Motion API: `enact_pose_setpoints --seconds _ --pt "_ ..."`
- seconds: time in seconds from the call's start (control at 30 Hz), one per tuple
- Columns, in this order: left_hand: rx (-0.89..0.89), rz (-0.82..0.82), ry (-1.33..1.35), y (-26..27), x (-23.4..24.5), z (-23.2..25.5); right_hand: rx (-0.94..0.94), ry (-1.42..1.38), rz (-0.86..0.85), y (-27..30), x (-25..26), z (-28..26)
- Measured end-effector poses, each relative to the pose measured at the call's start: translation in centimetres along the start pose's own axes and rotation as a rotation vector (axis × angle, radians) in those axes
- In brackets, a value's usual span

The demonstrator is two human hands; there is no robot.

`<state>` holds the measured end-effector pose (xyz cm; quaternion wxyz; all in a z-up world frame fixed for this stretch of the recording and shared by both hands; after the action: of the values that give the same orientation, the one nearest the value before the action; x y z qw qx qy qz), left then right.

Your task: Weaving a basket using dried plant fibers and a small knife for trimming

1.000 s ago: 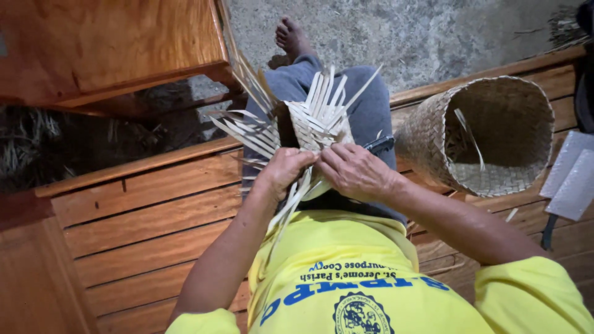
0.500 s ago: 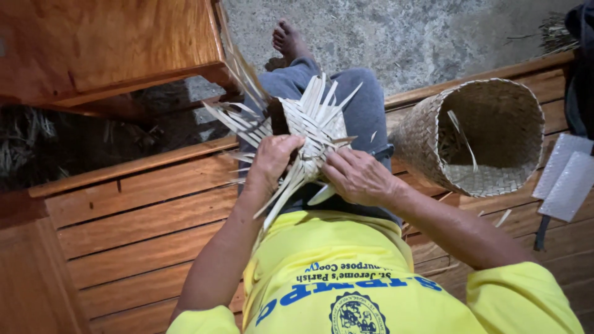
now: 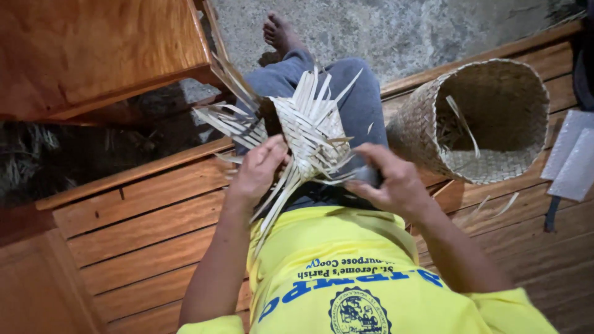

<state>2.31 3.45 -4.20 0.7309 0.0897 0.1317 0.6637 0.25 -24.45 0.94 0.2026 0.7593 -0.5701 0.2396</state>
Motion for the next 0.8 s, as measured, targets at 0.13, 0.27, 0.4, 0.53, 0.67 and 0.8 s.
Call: enact_pose_setpoints --seconds 0.13,0.27,0.4,0.53,0.67,0.8 --pt "0.016 -0.136 -0.067 1.8 1.3 1.9 -0.171 -0.076 0.014 1.4 1.9 0.7" --pt "-0.197 -0.162 -0.146 2.5 0.8 2.6 -0.179 -0.343 0.003 1.4 1.1 -0.3" --pt "-0.314 -0.093 -0.313 2.3 0.3 3.6 -0.032 -0.315 0.019 -0.1 -1.4 -2.0" --pt "-0.291 -0.108 -0.28 2.0 0.0 2.2 0.045 -0.309 0.033 -1.7 -2.8 -3.0" --pt "-0.013 -0.09 0.246 1.8 -0.8 -0.2 0.011 -0.257 0.022 -1.7 -3.7 -2.7" --pt "0.168 -0.056 0.377 2.5 -1.6 -0.3 0.0 -0.26 0.015 -1.1 -4.3 -1.7"
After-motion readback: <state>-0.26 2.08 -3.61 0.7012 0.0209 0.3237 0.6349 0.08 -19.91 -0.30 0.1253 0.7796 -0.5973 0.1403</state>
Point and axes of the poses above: each hand's wrist, its own y-axis away from the middle knuckle, its own x-axis out of the back of the hand, z = x × y, the point moved 1 cm from there along -y, towards the middle knuckle, and after that the axes turned 4 degrees about -x, right-handed, at the moved point
